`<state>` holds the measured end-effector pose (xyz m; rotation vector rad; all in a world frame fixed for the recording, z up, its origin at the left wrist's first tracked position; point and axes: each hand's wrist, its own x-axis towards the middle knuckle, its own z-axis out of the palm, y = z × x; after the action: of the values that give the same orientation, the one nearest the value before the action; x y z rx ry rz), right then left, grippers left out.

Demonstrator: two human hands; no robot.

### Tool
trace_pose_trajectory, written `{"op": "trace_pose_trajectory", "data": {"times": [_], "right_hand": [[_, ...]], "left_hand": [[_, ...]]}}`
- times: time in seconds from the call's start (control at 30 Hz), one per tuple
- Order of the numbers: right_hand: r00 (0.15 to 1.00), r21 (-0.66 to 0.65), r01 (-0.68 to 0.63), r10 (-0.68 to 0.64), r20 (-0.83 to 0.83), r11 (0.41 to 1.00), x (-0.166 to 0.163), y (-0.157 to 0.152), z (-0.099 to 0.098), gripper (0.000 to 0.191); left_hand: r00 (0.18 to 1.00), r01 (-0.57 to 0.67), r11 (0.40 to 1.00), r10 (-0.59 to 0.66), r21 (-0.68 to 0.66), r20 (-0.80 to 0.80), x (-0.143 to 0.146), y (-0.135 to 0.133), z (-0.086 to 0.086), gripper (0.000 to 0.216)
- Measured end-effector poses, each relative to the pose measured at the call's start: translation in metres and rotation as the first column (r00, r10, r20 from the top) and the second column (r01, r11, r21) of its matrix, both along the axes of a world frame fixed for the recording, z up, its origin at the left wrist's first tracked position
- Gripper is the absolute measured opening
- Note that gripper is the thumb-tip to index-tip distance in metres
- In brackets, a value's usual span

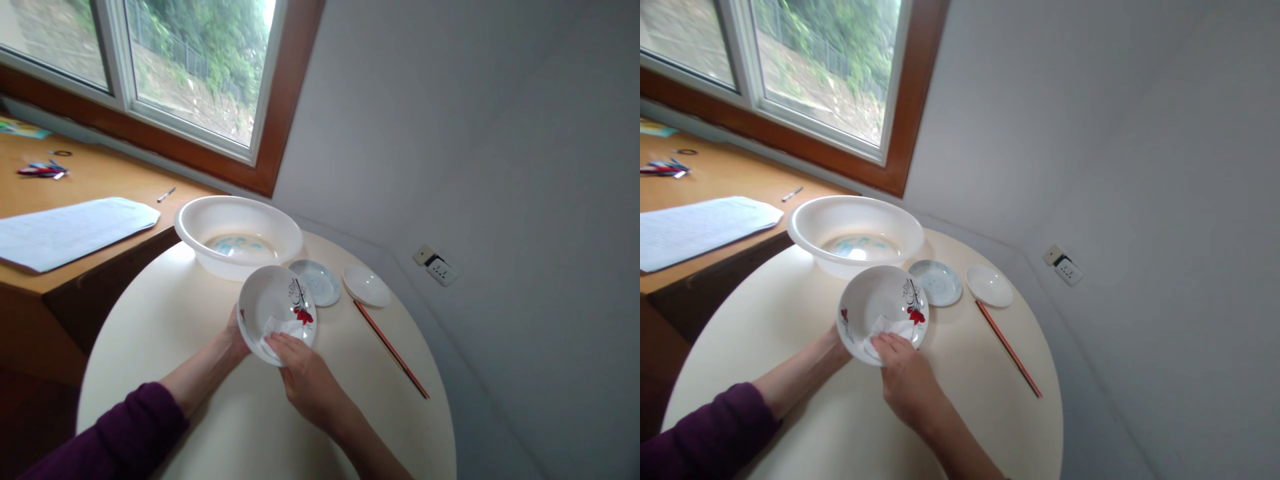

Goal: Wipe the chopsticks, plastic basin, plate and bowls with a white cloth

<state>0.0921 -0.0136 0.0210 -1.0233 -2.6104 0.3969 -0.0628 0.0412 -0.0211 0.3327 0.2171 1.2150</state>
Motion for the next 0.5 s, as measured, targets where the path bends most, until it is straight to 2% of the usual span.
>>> {"op": "trace_pose_trajectory", "data": {"times": [0.13, 0.23, 0.33, 0.4, 0.5], "right_hand": [[0.998, 0.066, -0.058, 0.056, 0.031, 0.996, 0.015, 0.01, 0.013, 0.047], [0.992, 0.082, -0.11, 0.103, 0.079, 0.991, 0.029, 0.014, 0.03, 0.044], [0.991, 0.089, -0.107, 0.098, 0.096, 0.99, 0.041, 0.015, 0.039, 0.039], [0.993, 0.094, -0.084, 0.075, 0.093, 0.992, 0.046, 0.014, 0.038, 0.037], [0.996, 0.109, -0.018, 0.009, 0.083, 0.994, 0.044, 0.012, 0.023, 0.041]], "left_hand": [[0.994, 0.06, 0.998, -0.061, 0.016, 0.089, 0.003, -0.007, 0.022, 0.028], [0.967, 0.187, 0.979, -0.197, 0.075, 0.161, 0.004, -0.008, 0.026, 0.036], [0.914, 0.335, 0.935, -0.353, 0.116, 0.201, 0.006, -0.008, 0.025, 0.046], [0.907, 0.343, 0.932, -0.362, 0.121, 0.217, 0.007, -0.007, 0.022, 0.049], [0.934, 0.262, 0.959, -0.279, 0.103, 0.222, 0.005, -0.005, 0.015, 0.047]]}}
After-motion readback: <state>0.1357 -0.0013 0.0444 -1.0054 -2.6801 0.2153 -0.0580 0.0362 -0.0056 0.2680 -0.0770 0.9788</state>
